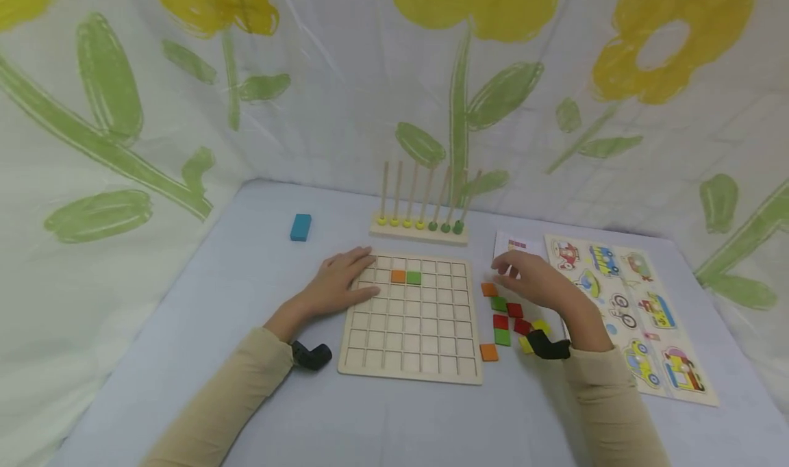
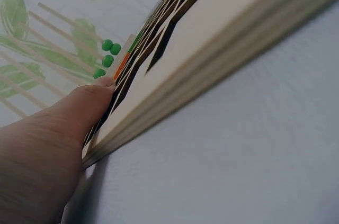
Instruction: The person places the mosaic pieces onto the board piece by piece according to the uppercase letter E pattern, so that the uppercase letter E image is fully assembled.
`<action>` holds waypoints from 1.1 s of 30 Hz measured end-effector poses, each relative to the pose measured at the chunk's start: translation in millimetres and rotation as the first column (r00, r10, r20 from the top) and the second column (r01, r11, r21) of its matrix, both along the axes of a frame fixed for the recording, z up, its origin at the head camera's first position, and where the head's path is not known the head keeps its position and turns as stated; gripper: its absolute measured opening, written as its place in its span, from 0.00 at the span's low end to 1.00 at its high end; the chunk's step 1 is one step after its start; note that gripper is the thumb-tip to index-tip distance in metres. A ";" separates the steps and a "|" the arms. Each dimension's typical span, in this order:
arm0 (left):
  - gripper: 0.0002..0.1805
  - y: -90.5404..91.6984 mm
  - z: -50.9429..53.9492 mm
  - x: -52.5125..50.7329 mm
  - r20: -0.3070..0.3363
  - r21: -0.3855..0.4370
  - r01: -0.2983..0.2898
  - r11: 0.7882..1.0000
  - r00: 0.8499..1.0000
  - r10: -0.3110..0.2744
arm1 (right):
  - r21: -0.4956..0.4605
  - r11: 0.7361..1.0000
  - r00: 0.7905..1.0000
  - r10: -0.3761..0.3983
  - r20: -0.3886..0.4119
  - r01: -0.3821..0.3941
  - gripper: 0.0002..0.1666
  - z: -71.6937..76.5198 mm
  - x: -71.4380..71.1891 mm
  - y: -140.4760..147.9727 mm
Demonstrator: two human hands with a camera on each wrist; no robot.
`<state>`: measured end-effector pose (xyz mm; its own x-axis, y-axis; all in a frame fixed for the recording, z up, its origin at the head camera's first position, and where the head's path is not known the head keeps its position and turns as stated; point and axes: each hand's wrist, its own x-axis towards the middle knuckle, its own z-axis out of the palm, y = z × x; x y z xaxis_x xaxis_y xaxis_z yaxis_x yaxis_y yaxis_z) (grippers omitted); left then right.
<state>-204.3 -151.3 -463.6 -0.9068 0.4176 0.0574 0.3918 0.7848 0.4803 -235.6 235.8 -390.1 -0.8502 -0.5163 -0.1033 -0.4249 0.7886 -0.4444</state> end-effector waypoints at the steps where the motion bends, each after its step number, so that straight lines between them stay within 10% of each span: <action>1: 0.39 -0.5 0.6 0.2 -0.006 -0.001 0.002 1.000 1.000 -0.002 | 0.009 1.000 0.999 -0.010 0.030 0.010 0.16 -3.3 0.9 2.4; 6: 0.38 -3.1 3.0 1.2 -0.021 -0.003 0.009 1.000 1.000 -0.009 | 0.017 1.000 0.994 -0.023 0.108 0.021 0.15 -20.0 0.8 3.3; 12: 0.39 -2.4 1.7 2.5 -0.032 -0.013 0.024 1.000 0.999 -0.025 | 0.034 0.999 0.999 0.028 0.021 -0.029 0.11 -30.4 -3.5 -2.8; 33: 0.37 1.2 -1.7 2.4 -0.051 -0.036 0.025 0.999 0.998 -0.027 | 0.074 0.997 1.000 0.006 0.006 -0.007 0.13 -21.4 1.2 -9.3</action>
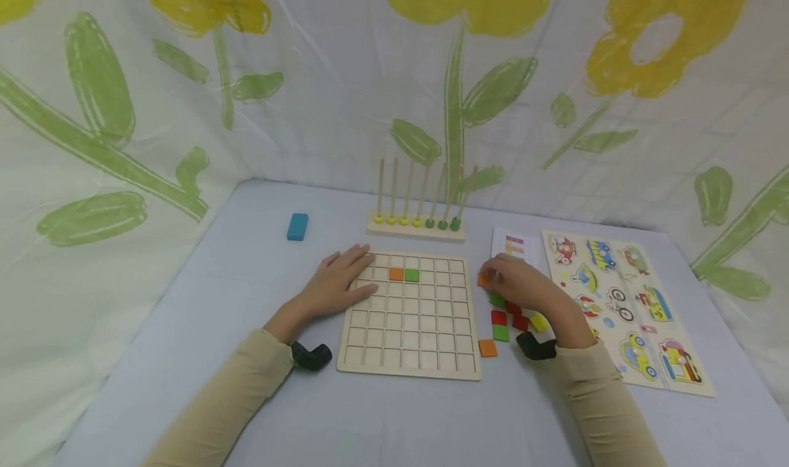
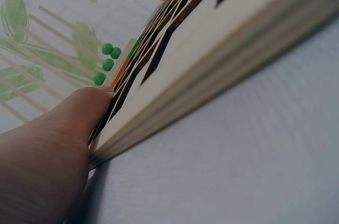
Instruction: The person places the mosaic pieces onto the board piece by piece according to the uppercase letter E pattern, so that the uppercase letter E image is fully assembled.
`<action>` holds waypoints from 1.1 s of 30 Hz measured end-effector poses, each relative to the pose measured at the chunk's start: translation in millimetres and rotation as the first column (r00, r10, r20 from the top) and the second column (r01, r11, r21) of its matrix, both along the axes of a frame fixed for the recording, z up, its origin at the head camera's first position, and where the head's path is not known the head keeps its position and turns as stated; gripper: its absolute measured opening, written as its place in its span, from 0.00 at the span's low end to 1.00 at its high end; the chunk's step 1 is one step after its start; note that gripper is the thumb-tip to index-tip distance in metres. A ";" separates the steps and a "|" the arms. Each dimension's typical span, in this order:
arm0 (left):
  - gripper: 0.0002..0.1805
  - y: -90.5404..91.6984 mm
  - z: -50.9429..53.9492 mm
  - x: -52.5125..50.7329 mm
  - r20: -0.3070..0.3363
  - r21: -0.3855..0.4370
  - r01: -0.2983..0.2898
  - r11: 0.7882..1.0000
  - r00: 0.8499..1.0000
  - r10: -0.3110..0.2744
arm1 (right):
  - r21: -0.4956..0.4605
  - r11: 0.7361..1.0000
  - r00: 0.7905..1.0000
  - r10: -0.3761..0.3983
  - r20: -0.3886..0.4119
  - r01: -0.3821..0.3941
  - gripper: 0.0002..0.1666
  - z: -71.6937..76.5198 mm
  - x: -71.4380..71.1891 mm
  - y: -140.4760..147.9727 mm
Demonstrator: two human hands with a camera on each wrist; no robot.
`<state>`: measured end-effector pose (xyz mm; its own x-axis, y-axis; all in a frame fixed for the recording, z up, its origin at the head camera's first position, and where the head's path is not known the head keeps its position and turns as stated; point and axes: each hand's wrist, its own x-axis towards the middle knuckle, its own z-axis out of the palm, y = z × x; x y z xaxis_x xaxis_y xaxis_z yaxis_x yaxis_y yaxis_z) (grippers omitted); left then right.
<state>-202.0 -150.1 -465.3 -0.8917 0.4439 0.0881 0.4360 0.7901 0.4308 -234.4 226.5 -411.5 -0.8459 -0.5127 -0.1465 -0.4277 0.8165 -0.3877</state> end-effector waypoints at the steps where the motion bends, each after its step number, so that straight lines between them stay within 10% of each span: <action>1: 0.37 -0.1 -0.1 0.0 -0.001 0.001 0.000 1.000 1.000 0.000 | -0.009 1.000 1.000 -0.006 -0.003 0.006 0.13 1.2 0.5 -1.6; 33: 0.38 -1.1 -2.1 -0.6 -0.027 -0.010 0.006 1.000 1.000 -0.006 | -0.049 0.971 0.964 0.224 -0.140 -0.233 0.07 -1.3 -2.9 -87.9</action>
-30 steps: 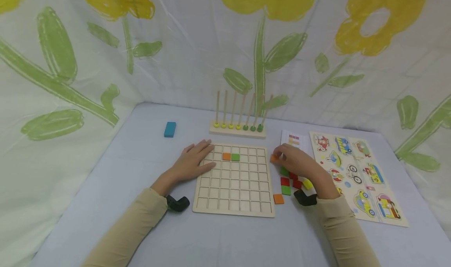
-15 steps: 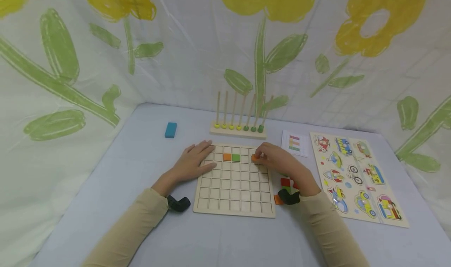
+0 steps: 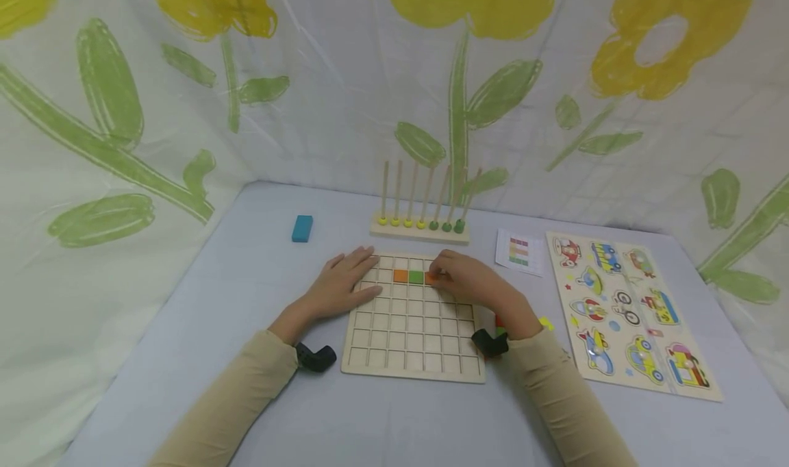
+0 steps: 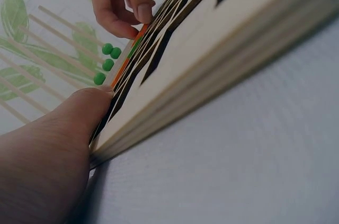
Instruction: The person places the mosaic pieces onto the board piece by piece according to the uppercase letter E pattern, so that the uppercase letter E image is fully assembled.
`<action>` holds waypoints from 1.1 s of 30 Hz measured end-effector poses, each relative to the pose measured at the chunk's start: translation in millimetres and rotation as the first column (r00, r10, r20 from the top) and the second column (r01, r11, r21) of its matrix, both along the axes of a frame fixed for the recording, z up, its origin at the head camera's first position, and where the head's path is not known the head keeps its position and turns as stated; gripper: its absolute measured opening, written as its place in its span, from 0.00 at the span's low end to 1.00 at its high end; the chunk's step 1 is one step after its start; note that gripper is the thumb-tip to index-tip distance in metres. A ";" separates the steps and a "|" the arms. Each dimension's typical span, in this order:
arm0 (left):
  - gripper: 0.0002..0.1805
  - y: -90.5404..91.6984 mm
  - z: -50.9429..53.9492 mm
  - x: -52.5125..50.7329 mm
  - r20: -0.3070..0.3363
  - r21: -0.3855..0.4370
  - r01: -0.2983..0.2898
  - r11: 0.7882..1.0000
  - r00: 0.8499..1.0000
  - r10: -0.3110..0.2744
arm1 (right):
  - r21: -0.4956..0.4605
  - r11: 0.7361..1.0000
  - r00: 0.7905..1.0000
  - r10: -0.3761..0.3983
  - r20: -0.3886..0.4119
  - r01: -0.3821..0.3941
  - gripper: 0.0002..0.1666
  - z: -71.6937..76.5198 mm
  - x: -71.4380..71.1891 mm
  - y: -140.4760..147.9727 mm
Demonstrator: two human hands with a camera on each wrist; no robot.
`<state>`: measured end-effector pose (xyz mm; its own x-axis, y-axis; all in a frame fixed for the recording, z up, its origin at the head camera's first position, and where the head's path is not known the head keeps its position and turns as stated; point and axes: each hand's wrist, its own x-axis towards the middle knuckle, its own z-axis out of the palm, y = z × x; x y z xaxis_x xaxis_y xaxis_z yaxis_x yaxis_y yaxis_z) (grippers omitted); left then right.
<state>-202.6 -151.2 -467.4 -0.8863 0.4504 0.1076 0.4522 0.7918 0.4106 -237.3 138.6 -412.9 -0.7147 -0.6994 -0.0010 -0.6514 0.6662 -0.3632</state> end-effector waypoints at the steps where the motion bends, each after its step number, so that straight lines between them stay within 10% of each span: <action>1: 0.37 0.0 0.3 0.1 -0.001 0.000 0.001 1.000 1.000 -0.001 | 0.001 1.000 1.000 -0.001 0.000 0.001 0.07 0.2 0.2 -0.4; 33: 0.37 -0.5 -1.0 -0.9 0.007 -0.002 -0.003 1.000 1.000 0.003 | -0.022 0.993 0.988 -0.117 0.099 0.120 0.13 12.2 0.4 23.4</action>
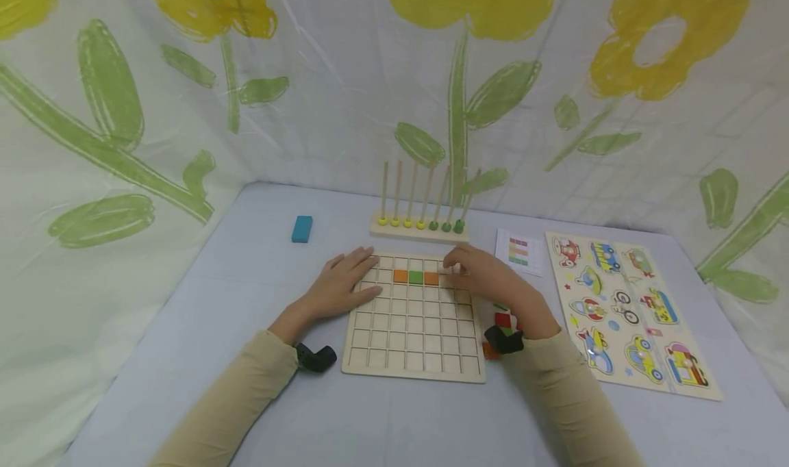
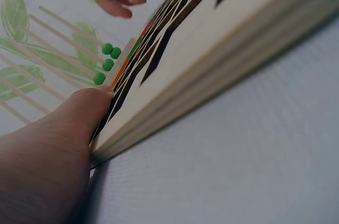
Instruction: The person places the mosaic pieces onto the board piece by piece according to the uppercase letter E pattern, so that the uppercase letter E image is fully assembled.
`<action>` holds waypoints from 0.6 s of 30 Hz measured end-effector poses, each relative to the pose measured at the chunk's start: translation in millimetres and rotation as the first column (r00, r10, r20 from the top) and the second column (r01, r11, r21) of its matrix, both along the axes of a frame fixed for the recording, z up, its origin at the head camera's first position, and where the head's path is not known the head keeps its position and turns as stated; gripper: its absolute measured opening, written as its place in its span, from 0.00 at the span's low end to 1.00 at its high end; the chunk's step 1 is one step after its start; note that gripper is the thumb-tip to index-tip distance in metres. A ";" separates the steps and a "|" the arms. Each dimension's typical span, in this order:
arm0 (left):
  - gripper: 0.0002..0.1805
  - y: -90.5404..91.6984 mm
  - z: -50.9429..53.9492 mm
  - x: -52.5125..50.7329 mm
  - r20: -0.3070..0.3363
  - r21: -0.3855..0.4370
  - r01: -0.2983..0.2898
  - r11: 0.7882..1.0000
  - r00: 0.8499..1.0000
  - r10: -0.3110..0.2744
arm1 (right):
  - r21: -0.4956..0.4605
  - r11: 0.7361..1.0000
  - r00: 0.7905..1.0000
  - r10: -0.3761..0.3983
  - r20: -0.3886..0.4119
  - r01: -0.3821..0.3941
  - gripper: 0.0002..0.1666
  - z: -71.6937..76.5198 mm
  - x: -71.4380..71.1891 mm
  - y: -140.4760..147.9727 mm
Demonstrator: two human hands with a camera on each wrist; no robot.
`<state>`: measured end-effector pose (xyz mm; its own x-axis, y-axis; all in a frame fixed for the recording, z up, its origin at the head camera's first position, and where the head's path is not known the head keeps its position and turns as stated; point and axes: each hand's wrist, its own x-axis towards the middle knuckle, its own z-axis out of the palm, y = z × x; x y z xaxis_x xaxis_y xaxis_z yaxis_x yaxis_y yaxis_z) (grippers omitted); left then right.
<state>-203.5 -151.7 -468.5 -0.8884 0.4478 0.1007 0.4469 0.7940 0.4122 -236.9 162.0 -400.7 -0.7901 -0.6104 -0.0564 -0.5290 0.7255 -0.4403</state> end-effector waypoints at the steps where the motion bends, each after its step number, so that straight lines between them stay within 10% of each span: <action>1: 0.37 0.2 0.0 -0.1 0.001 -0.002 0.000 1.000 1.000 0.000 | -0.002 1.000 1.000 -0.013 -0.002 0.013 0.13 3.2 1.2 7.8; 8: 0.38 0.1 -0.2 0.1 -0.004 -0.004 -0.001 1.000 1.000 0.001 | 0.072 0.994 0.997 -0.083 0.001 0.082 0.16 9.7 7.7 64.8; 18: 0.38 0.7 -1.0 0.0 -0.014 -0.004 0.002 1.000 1.000 -0.002 | 0.167 0.971 0.951 -0.205 0.230 0.169 0.19 0.3 20.2 91.4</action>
<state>-203.5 -151.0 -469.5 -0.8859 0.4503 0.1114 0.4545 0.7948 0.4022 -216.7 253.4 -400.4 -0.8402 -0.4238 -0.3382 -0.2668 0.8661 -0.4227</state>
